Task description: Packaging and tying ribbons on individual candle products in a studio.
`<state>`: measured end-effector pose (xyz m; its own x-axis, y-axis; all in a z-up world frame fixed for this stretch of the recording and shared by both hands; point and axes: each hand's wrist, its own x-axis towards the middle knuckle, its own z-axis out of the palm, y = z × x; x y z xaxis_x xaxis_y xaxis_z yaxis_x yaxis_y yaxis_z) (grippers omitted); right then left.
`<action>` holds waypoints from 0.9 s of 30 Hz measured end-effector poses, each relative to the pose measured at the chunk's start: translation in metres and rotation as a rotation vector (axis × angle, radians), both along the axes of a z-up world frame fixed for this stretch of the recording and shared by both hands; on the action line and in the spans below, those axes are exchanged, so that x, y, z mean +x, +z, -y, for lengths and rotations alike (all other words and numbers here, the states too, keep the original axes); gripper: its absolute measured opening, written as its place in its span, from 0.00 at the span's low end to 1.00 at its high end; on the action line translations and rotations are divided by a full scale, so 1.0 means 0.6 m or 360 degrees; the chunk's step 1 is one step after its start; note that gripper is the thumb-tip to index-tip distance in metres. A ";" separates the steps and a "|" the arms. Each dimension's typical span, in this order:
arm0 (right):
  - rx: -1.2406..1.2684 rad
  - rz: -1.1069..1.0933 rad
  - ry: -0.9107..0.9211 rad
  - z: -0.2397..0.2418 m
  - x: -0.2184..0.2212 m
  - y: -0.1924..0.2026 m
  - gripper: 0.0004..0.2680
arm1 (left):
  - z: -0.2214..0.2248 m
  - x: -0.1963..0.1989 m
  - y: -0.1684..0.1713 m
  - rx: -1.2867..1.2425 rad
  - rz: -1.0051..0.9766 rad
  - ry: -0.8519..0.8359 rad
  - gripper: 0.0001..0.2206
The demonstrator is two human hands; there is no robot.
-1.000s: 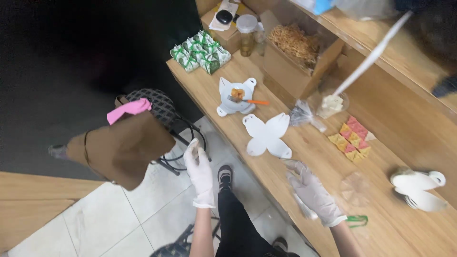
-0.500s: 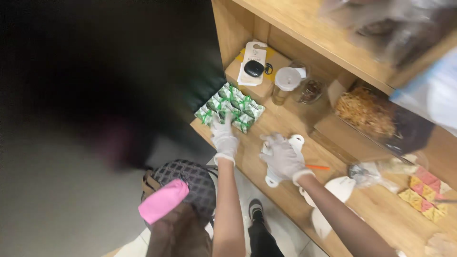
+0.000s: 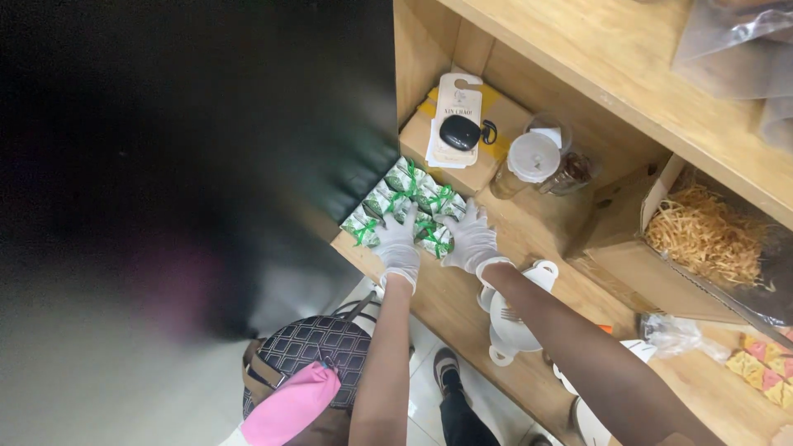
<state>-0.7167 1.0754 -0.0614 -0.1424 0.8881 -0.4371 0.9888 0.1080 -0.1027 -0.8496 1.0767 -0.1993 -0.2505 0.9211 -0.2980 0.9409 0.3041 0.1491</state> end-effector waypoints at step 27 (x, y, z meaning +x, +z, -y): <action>0.0134 -0.0237 -0.0067 -0.001 0.003 -0.106 0.36 | -0.009 0.013 0.034 -0.0397 0.0052 -0.0008 0.33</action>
<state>-0.7148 1.0762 -0.1249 -0.1621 0.9272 -0.3376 0.9672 0.0815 -0.2406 -0.8419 1.0822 -0.1790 -0.2326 0.8193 -0.5241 0.9384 0.3306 0.1003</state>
